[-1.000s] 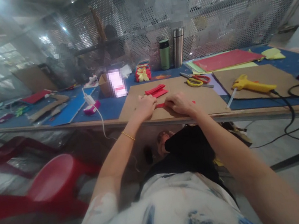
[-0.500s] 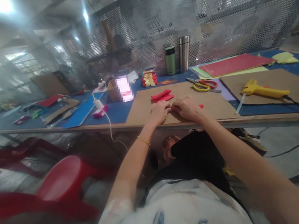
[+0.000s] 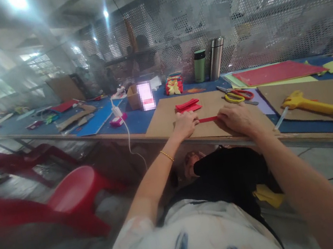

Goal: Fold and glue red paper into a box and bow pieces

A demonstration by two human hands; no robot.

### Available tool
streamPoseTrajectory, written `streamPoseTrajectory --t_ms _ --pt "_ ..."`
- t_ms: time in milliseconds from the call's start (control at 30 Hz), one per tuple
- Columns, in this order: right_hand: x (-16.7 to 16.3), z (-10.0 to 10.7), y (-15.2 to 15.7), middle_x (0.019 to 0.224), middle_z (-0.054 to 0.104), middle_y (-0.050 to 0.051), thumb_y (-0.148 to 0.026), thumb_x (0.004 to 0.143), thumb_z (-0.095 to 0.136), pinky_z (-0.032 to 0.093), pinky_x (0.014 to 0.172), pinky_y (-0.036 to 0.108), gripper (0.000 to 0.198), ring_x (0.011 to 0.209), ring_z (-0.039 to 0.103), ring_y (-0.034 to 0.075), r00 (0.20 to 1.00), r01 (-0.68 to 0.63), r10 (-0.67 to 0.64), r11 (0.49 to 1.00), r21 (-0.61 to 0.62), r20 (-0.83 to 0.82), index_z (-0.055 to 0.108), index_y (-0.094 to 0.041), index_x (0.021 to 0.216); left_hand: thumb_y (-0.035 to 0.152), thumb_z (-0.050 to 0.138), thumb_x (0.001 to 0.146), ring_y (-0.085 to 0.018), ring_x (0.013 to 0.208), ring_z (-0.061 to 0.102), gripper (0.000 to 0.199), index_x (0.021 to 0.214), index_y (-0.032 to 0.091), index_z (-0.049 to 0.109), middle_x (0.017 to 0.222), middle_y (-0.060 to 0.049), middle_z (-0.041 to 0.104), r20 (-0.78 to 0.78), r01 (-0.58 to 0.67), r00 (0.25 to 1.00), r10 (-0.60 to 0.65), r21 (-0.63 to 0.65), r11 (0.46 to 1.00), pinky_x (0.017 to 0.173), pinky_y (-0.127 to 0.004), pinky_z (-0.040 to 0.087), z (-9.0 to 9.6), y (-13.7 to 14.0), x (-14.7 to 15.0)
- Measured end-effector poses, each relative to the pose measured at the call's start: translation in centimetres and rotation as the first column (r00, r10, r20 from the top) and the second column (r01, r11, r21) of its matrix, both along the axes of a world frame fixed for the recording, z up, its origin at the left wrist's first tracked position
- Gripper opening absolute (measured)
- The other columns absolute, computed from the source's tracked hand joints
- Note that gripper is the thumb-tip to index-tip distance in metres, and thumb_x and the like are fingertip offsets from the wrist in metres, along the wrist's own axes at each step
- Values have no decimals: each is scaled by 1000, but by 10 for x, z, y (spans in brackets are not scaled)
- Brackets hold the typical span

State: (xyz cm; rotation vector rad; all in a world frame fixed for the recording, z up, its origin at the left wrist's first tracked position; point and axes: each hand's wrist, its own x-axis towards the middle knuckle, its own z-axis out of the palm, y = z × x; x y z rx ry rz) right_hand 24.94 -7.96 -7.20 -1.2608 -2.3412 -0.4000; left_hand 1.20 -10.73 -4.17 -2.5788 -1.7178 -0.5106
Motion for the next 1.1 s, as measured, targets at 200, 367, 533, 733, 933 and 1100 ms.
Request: streamPoseTrajectory --t_ms 200,367,533,733,933,1100 --pt "-4 1 -1 84 71 13 -28 101 49 26 75 38 34 79 59 24 1000 7 -8 1000 -25 -14 75 -18 80 35 59 108 -31 115 63 24 112 19 76 117 -12 76 -98 2 995 4 58 998 101 -47 36 2 -3 9" --pt "-1 3 -1 85 73 13 -26 99 51 30 76 38 32 82 61 26 998 -28 24 998 -59 -64 77 -19 83 38 54 111 -31 114 64 31 117 20 78 118 -13 74 -135 85 988 -73 85 993 99 -46 35 4 -6 33" --pt "0 1 0 86 76 13 -27 100 52 34 78 38 31 83 64 26 988 -93 81 992 -83 -131 77 -20 84 30 54 109 -30 105 64 26 107 18 77 108 -13 74 -82 78 994 -74 40 996 94 -45 34 5 -4 40" --pt "-2 -2 4 89 78 14 -22 99 53 36 79 38 28 85 66 28 990 -34 20 994 -101 -136 77 -20 85 25 53 108 -30 108 64 25 99 19 75 110 -12 75 -19 26 1000 -25 20 999 95 -45 35 1 -3 34" --pt "-6 7 -7 98 78 18 -18 101 50 34 79 39 29 91 66 29 979 156 -172 978 -139 -111 76 -17 90 22 54 107 -31 113 65 24 98 17 75 115 -13 77 21 -7 1000 7 18 1000 100 -47 35 1 -3 32" --pt "-8 9 -9 104 77 21 -13 99 47 35 79 40 27 90 64 30 928 288 -308 950 -119 -209 74 -16 96 22 55 107 -31 114 67 24 97 17 76 117 -14 78 53 -32 998 31 21 999 103 -48 36 5 -2 31"
